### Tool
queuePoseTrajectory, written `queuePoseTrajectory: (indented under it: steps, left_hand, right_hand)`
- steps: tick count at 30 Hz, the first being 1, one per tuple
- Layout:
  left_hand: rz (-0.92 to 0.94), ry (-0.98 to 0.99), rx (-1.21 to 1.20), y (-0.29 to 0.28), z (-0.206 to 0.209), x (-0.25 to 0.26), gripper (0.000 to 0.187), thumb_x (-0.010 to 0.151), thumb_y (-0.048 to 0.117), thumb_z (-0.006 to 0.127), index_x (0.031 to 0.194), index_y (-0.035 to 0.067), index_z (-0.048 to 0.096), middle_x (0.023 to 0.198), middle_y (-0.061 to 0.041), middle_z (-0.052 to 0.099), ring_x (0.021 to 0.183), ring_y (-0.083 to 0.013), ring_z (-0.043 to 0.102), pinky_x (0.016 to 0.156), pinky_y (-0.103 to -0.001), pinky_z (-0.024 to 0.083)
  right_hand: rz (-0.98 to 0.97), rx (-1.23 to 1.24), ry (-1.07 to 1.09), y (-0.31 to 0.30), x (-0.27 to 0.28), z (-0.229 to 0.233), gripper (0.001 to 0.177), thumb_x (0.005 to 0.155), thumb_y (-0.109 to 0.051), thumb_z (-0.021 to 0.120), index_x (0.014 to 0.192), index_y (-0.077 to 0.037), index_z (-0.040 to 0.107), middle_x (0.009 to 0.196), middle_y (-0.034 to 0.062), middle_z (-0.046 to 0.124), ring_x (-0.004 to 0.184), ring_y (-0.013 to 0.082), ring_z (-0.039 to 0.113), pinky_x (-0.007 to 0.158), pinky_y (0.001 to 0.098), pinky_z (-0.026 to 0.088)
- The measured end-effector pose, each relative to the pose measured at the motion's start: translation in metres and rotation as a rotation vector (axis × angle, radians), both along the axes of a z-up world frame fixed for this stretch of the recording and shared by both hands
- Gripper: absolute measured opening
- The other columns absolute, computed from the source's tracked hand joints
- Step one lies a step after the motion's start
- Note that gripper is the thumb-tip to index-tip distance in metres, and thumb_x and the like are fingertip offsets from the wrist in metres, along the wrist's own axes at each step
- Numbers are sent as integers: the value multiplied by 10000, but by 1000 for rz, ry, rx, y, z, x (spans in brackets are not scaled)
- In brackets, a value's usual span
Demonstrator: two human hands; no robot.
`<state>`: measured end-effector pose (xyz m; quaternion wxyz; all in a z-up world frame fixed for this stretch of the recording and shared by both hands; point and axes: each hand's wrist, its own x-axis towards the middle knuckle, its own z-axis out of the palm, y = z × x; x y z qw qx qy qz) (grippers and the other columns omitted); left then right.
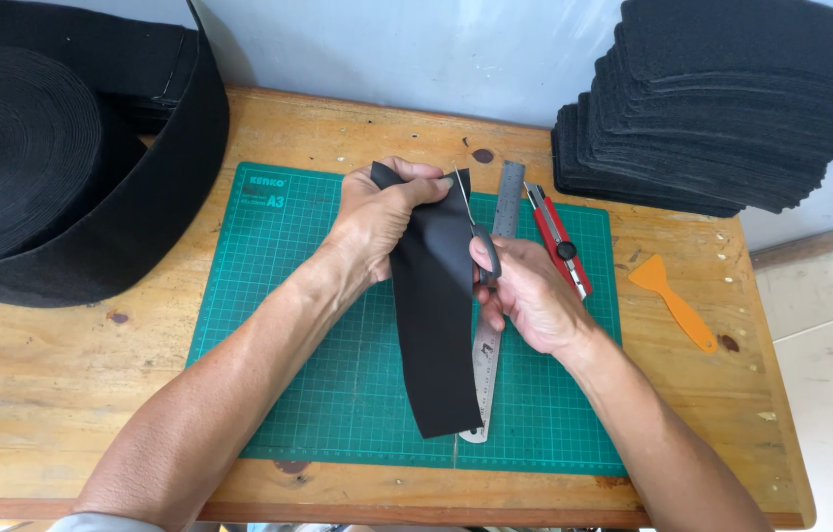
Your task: The person measures and cuts a strip of black fabric using scissors, a ruler, and a utility knife on a green cutting mat. They trim the edges, measure the length, and then use the utility knife to make a straight cut along the ruler. Finally, they smooth the cut fabric with an orange plastic tool.
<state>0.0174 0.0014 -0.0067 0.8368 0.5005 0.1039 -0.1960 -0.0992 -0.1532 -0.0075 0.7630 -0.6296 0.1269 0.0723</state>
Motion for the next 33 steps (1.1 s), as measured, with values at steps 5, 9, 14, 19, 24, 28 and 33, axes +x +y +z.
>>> queuePoseTrajectory:
  steps: [5, 9, 14, 19, 24, 28, 33]
  left_hand:
    - [8, -12, 0, -2, -4, 1, 253, 674, -72, 818, 916, -47, 748, 734, -198, 723, 630, -287, 758, 546, -404, 665]
    - [8, -25, 8, -3, -5, -1, 244, 674, -71, 818, 905, -39, 748, 722, -197, 718, 619, -283, 755, 530, -386, 660]
    - [2, -36, 20, -4, -9, 2, 232, 678, -69, 818, 898, -33, 750, 724, -197, 719, 620, -281, 755, 529, -383, 659]
    - [0, -56, 24, -5, -12, 4, 218, 686, -68, 819, 888, -31, 748, 709, -192, 710, 606, -272, 749, 517, -372, 658]
    - [6, -83, 37, -5, -9, 2, 213, 679, -68, 823, 875, -24, 752, 699, -182, 703, 601, -266, 748, 514, -363, 656]
    - [-2, -103, 48, -5, -4, -2, 207, 677, -64, 830, 865, -28, 751, 691, -176, 696, 602, -261, 746, 515, -357, 654]
    - [-6, -96, 40, -6, -4, -3, 211, 680, -70, 826, 872, -28, 748, 697, -187, 706, 592, -263, 746, 509, -352, 653]
  right_hand:
    - [-6, -9, -10, 1, -2, 0, 417, 899, -366, 766, 902, 31, 636, 760, 112, 551, 640, 206, 610, 317, 247, 497]
    - [-14, 11, -6, 2, -2, -2, 416, 917, -378, 753, 910, 25, 647, 754, 102, 546, 643, 203, 608, 307, 249, 503]
    - [-18, 14, -7, 2, -2, 0, 412, 915, -381, 755, 912, 15, 640, 759, 100, 560, 643, 194, 612, 311, 243, 502]
    - [-3, -3, -21, -2, -1, -5, 403, 913, -359, 752, 908, 28, 640, 772, 105, 541, 657, 195, 593, 317, 262, 516]
    - [-1, -14, -33, -1, -3, -3, 390, 925, -340, 746, 895, 34, 641, 764, 113, 530, 654, 198, 582, 320, 274, 518]
    - [-9, 28, -21, 0, 0, -7, 406, 934, -385, 733, 905, 9, 641, 754, 117, 554, 638, 206, 599, 322, 267, 527]
    - [2, 3, -21, -1, 1, -7, 420, 931, -396, 732, 892, 11, 635, 762, 111, 544, 661, 204, 591, 342, 269, 534]
